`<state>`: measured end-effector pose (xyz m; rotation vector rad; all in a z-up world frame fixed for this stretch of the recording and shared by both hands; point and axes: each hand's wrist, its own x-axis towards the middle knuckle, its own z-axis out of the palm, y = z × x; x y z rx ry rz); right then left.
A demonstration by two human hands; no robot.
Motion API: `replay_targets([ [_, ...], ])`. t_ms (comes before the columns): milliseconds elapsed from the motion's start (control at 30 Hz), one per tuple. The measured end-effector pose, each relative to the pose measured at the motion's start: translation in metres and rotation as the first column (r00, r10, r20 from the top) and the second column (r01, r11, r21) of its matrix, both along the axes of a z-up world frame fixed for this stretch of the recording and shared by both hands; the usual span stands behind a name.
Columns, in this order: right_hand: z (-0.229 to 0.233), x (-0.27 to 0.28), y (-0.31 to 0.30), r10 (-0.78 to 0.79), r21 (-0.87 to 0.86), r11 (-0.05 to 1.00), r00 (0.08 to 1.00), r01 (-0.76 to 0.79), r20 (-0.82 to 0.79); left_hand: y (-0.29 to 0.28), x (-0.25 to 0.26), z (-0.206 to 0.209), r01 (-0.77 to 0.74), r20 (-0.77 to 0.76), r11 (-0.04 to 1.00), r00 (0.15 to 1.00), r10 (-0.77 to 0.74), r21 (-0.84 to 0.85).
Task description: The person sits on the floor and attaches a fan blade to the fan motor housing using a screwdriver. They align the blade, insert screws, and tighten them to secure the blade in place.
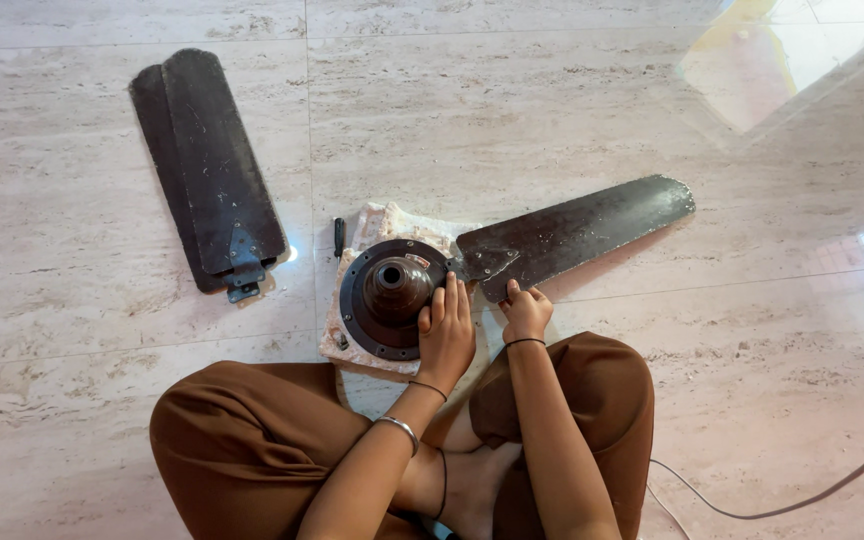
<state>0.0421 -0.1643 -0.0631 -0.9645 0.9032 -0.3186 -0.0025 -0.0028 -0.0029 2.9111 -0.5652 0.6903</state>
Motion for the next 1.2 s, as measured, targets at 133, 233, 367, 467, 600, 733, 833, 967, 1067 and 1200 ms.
replay_targets([
  [133, 0.002, -0.001, 0.002, -0.006, 0.014, 1.000, 0.999, 0.006, 0.033, -0.001, 0.002, 0.002, 0.006, -0.042, 0.997, 0.999, -0.009, -0.078],
  [233, 0.003, -0.001, 0.003, -0.034, 0.032, 0.999, 0.999, 0.033, 0.022, -0.003, 0.002, 0.006, 0.000, -0.046, 0.998, 0.999, -0.003, -0.065],
  [367, 0.005, -0.002, 0.006, -0.033, 0.049, 0.998, 0.999, 0.033, -0.004, -0.004, 0.002, 0.009, -0.024, -0.024, 0.999, 0.999, 0.023, -0.035],
  [467, 0.007, -0.004, 0.005, -0.019, 0.092, 0.996, 0.999, 0.022, -0.028, -0.005, 0.002, 0.010, -0.049, 0.004, 0.999, 0.999, 0.049, -0.018],
  [600, 0.008, -0.006, 0.001, 0.013, 0.224, 0.975, 0.996, 0.007, -0.089, -0.006, 0.001, 0.008, -0.030, 0.029, 1.000, 0.999, 0.029, 0.006],
  [733, 0.008, -0.006, 0.001, 0.006, 0.235, 0.972, 0.998, 0.009, -0.063, -0.008, 0.001, 0.007, -0.041, 0.030, 0.998, 0.999, 0.040, 0.038],
  [833, 0.008, -0.006, 0.002, -0.014, 0.267, 0.963, 0.997, 0.032, -0.070, -0.009, 0.002, 0.007, -0.037, 0.004, 0.999, 0.999, 0.037, 0.036],
  [967, 0.015, -0.007, 0.003, -0.044, 0.266, 0.962, 0.996, 0.061, -0.073, -0.011, 0.003, 0.006, -0.020, -0.051, 1.000, 0.999, 0.020, -0.006],
  [1067, 0.028, -0.009, 0.006, -0.144, 0.046, 0.987, 0.973, 0.155, -0.182, -0.011, 0.003, 0.008, 0.003, -0.057, 1.000, 0.998, -0.004, -0.018],
  [1200, 0.046, -0.013, 0.014, -0.227, -0.355, 0.917, 0.970, 0.184, -0.083, -0.011, -0.001, 0.011, 0.016, -0.084, 1.000, 0.996, -0.014, 0.021],
])
